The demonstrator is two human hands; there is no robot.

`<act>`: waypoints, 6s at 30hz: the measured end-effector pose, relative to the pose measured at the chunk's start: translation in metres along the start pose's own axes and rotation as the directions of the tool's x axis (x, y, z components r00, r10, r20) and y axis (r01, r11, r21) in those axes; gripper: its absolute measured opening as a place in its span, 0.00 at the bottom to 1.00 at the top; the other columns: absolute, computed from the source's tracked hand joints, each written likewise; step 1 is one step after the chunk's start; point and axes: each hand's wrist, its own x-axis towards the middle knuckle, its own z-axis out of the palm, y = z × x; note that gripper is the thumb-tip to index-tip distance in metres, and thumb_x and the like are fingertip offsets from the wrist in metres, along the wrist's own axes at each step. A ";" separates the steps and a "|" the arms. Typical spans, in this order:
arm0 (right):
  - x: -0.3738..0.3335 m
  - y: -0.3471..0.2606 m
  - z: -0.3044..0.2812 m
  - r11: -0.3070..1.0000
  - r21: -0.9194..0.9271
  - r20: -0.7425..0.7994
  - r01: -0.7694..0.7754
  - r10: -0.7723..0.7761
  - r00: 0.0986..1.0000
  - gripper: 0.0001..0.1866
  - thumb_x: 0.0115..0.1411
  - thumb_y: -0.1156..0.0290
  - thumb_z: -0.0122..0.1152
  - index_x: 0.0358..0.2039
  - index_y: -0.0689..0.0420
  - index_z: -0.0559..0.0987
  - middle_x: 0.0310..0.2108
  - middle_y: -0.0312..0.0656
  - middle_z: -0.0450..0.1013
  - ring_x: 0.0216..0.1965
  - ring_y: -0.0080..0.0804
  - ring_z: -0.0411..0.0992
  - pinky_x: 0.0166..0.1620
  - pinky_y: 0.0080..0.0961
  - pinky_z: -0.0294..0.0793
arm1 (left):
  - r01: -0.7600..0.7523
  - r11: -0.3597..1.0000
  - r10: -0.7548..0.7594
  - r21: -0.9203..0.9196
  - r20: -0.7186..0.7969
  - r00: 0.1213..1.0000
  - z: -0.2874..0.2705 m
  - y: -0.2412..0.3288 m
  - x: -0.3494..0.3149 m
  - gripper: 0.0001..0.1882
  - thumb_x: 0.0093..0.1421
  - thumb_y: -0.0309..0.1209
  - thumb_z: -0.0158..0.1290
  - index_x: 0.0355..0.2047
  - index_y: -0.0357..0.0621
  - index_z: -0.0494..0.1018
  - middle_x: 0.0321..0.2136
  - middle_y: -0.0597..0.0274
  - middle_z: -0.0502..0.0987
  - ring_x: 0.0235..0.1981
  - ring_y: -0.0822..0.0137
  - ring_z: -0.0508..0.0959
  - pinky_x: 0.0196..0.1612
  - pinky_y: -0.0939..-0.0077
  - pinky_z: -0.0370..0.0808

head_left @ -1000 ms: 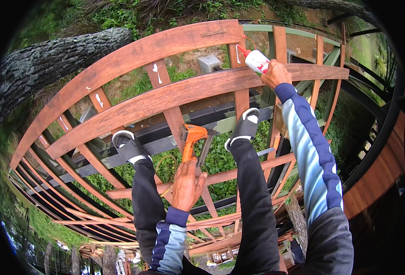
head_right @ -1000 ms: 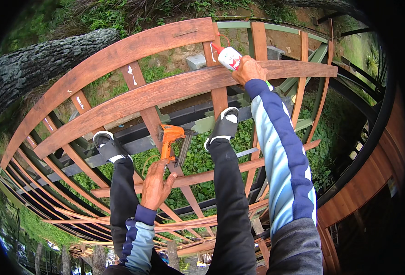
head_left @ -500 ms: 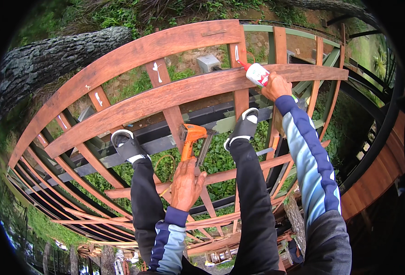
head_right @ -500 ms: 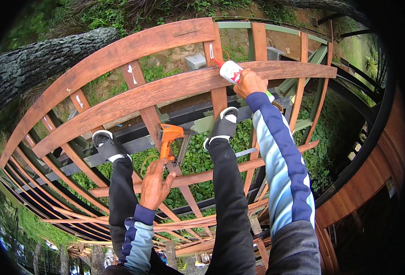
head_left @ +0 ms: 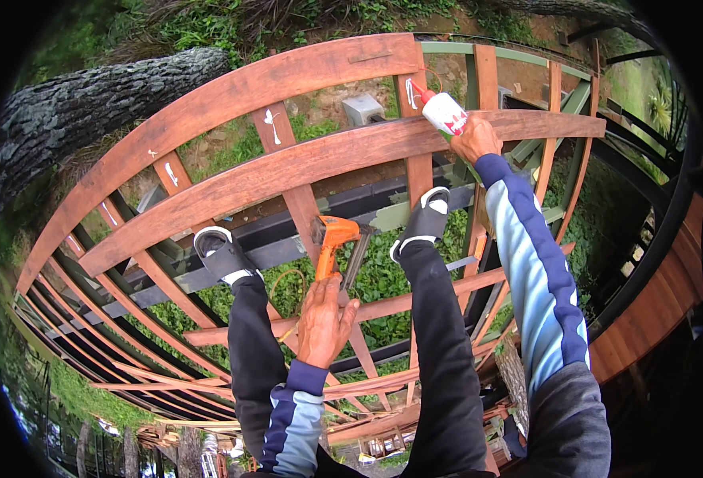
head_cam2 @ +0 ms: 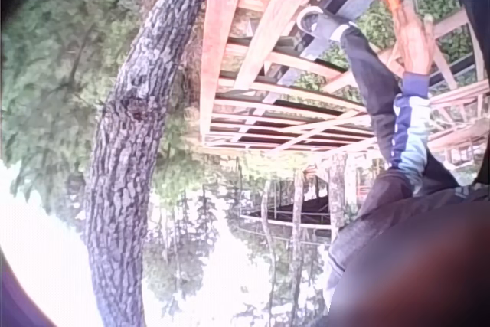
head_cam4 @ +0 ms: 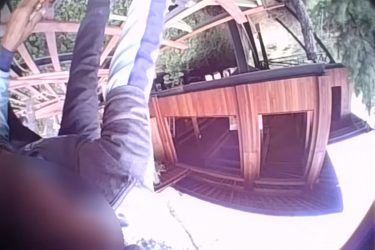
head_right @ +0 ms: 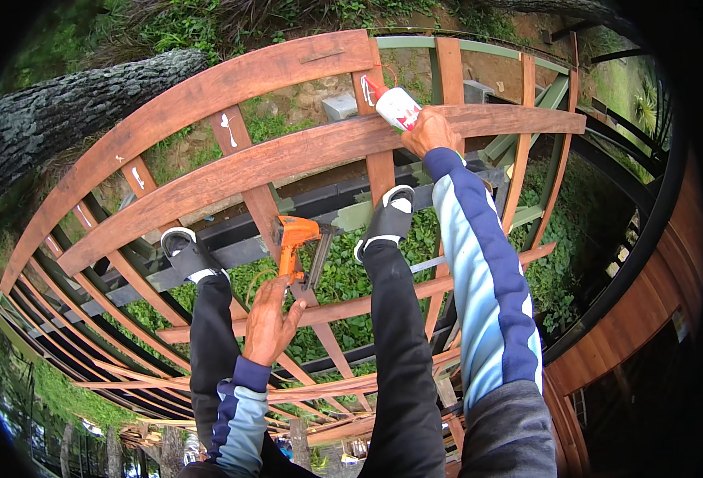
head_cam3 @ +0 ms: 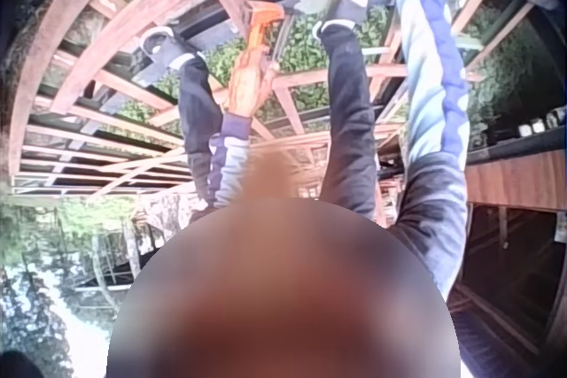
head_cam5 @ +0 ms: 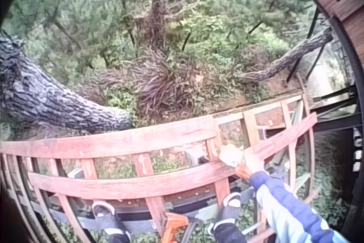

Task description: The person assembles a curved wooden structure by applying glue to the frame and placing wooden slats into position. They use a nail gun to secure the slats and adjust their placement to ensure alignment.

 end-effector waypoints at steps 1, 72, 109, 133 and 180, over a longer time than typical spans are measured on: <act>-0.003 0.004 0.003 1.000 0.022 0.047 -0.021 0.020 0.999 0.21 0.44 0.67 0.63 0.40 0.62 0.78 0.41 0.56 0.77 0.46 0.54 0.75 0.47 0.46 0.74 | 0.006 1.000 -0.006 -0.004 0.006 1.000 0.000 0.000 0.000 0.28 0.57 0.32 0.58 0.54 0.32 0.65 0.51 0.40 0.71 0.55 0.40 0.67 0.58 0.53 0.65; -0.085 0.384 0.120 0.071 0.837 -0.279 0.543 0.908 0.312 0.36 0.44 0.81 0.72 0.53 0.57 0.65 0.46 0.41 0.70 0.47 0.36 0.73 0.51 0.37 0.74 | -0.405 0.414 0.573 0.815 0.112 0.812 0.063 0.048 0.334 0.75 0.26 0.60 0.71 0.69 0.41 0.42 0.67 0.46 0.51 0.68 0.49 0.51 0.65 0.44 0.52; 0.048 0.470 0.264 -0.087 0.918 -0.150 0.386 0.827 0.542 0.33 0.48 0.70 0.75 0.54 0.55 0.69 0.49 0.42 0.72 0.48 0.37 0.74 0.49 0.40 0.77 | -0.050 0.353 0.453 0.934 -0.124 0.883 -0.174 -0.036 0.185 0.48 0.53 0.50 0.60 0.66 0.39 0.52 0.64 0.47 0.60 0.65 0.47 0.59 0.66 0.58 0.57; 0.011 0.236 0.039 0.794 -0.098 -0.550 0.600 -0.546 0.632 0.31 0.47 0.79 0.69 0.53 0.61 0.70 0.50 0.53 0.70 0.53 0.51 0.69 0.55 0.40 0.67 | -0.098 0.452 0.216 0.887 -0.002 0.976 -0.074 -0.094 0.168 0.56 0.48 0.50 0.63 0.67 0.33 0.45 0.66 0.42 0.51 0.66 0.45 0.56 0.64 0.55 0.59; 0.116 0.162 0.065 0.427 -0.615 0.110 0.663 -0.786 0.608 0.63 0.38 0.49 0.75 0.65 0.66 0.49 0.63 0.56 0.55 0.63 0.53 0.55 0.60 0.48 0.60 | 0.095 0.337 -0.935 -0.937 -0.345 -0.086 -0.130 -0.287 0.203 0.32 0.60 0.42 0.55 0.57 0.31 0.65 0.58 0.40 0.67 0.61 0.46 0.65 0.64 0.55 0.59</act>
